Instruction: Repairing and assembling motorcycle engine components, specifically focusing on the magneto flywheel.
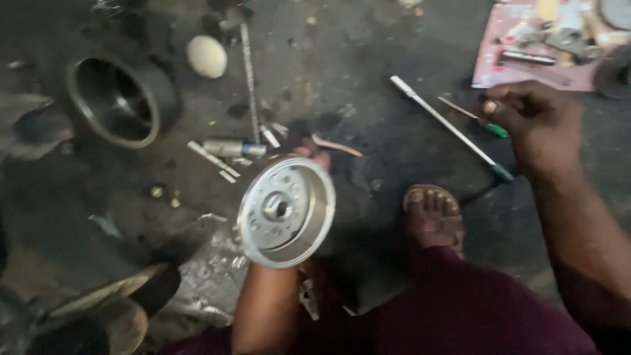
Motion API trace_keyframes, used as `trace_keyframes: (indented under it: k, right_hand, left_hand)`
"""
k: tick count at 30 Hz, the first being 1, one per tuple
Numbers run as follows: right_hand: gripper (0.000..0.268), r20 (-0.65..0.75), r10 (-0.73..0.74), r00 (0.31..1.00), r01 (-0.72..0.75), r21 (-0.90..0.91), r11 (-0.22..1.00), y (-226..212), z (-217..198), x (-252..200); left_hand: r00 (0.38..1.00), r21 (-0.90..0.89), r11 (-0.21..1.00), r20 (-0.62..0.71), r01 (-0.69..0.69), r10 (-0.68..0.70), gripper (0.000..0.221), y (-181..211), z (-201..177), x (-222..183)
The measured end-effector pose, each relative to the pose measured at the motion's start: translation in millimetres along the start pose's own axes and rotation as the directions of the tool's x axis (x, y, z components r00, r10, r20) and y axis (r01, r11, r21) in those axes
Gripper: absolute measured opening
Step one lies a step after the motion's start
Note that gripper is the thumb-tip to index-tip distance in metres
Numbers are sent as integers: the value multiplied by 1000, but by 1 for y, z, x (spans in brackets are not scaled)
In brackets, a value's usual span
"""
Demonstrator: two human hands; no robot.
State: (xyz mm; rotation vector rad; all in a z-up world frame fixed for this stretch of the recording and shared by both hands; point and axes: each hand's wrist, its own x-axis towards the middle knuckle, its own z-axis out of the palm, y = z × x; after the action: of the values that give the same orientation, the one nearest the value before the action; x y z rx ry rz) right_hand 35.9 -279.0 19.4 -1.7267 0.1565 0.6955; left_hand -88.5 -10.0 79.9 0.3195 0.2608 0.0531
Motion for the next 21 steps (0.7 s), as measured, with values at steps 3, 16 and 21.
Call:
trace_keyframes:
  k: [3,16,21]
  right_hand:
    - [9,90,-37,995,40,-39,998,15,11,-8]
    - [10,202,-75,976,74,15,997,14,39,-31]
    - [21,353,-470,809,274,481,833,-73,78,-46]
  left_hand:
    - [999,62,998,-37,-27,29,34,29,3,-15]
    - [996,32,998,71,55,-57,45,57,-8,-29]
    - [991,270,954,-67,132,-118,43,77,12,-3]
